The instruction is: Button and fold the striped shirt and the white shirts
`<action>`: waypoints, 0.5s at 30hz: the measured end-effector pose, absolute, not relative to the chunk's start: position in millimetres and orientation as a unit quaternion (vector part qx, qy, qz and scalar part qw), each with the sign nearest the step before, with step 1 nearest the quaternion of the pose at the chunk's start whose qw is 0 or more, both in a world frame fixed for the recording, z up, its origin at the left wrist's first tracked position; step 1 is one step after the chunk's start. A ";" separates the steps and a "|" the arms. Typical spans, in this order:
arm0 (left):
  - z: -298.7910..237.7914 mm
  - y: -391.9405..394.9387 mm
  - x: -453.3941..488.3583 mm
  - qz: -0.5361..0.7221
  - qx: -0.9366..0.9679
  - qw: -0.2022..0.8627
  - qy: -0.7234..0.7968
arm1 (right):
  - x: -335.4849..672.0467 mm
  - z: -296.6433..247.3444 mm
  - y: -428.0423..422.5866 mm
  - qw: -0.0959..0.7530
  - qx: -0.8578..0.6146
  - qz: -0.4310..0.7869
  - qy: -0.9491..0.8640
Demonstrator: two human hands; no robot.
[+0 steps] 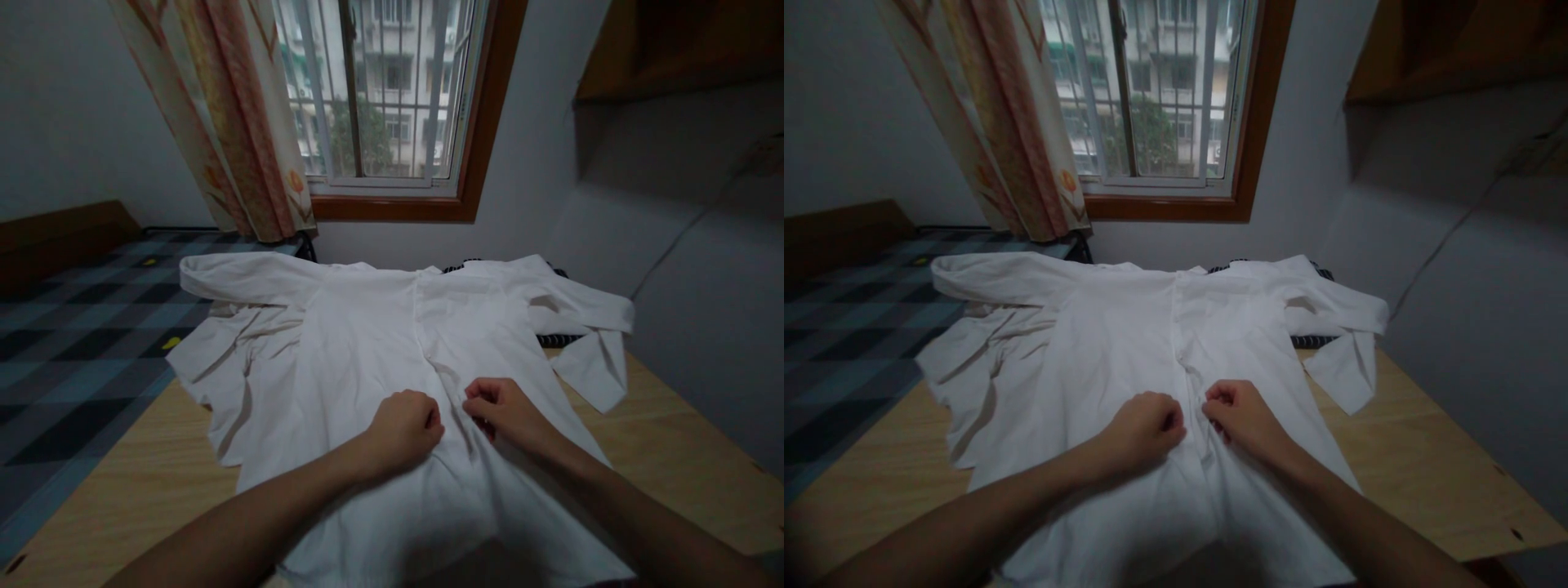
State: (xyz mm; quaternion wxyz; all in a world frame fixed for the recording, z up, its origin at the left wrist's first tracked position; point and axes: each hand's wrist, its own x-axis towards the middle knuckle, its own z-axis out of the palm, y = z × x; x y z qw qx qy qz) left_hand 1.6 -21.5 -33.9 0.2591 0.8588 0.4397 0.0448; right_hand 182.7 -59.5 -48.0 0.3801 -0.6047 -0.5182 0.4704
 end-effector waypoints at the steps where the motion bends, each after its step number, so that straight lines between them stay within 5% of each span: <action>1: -34.3 -22.2 2.5 0.052 0.857 0.258 0.443 | 179.8 -49.3 -59.6 0.381 -0.603 0.466 -0.524; 15: -46.4 -6.0 3.0 0.143 0.706 0.517 0.463 | 165.6 -57.8 -66.8 0.394 -0.626 0.322 -0.592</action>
